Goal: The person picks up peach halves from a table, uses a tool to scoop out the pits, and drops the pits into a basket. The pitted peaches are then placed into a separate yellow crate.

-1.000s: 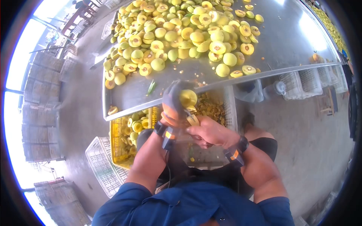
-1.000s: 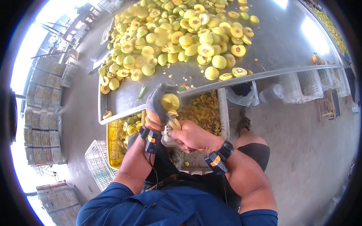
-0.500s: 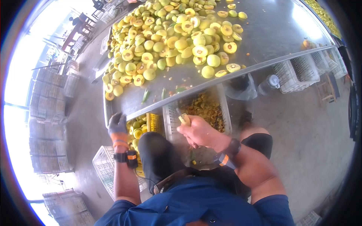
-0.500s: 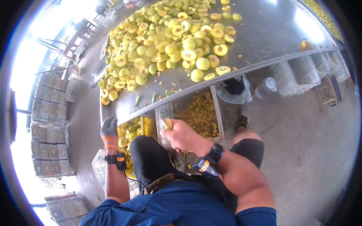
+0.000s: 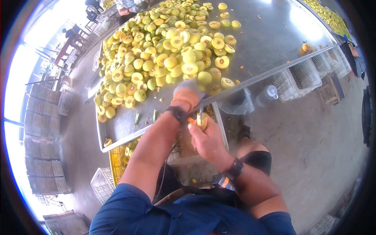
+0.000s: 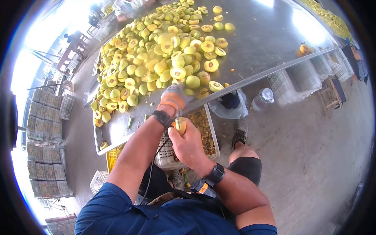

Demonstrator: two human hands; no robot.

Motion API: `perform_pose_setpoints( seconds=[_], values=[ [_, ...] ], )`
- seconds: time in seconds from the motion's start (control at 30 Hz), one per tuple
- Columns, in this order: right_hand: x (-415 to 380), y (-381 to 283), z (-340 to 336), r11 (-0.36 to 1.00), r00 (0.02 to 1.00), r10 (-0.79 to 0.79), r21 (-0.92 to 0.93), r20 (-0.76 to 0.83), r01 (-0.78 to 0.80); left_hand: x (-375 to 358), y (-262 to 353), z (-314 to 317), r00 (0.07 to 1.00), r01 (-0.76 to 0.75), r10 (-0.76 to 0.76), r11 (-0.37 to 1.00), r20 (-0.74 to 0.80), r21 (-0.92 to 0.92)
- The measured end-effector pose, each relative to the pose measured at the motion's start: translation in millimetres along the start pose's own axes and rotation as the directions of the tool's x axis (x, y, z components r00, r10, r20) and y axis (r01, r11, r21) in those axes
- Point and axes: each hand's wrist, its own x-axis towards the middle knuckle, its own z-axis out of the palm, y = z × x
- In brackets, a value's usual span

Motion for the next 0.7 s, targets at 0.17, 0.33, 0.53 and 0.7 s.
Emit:
perform_pose_setpoints(
  seconds=[0.17, 0.33, 0.53, 0.7],
  values=[
    [-1.1, -6.6, 0.6, 0.987, 0.992, 0.11, 0.11, 0.061, -0.116, -15.3, -68.8, -7.0, 0.977, -0.186, 0.213, 0.805, -0.018, -0.564],
    [6.0, 1.1, -4.2, 0.986, 0.979, 0.161, 0.023, 0.126, -0.166, -82.7, -121.3, -18.1, 0.954, -0.155, 0.278, 0.151, -0.109, -0.976],
    [2.8, 7.3, 16.1, 0.959, 0.905, 0.264, -0.19, 0.332, -0.21, -141.7, -130.7, -14.9, 0.963, -0.215, 0.216, 0.268, -0.159, -0.939],
    [11.0, 39.5, 19.4, 0.927, 0.883, -0.042, -0.311, 0.467, 0.209, -162.2, -128.1, -11.0, 0.988, -0.01, 0.153, -0.12, -0.028, -0.993]
  ],
)
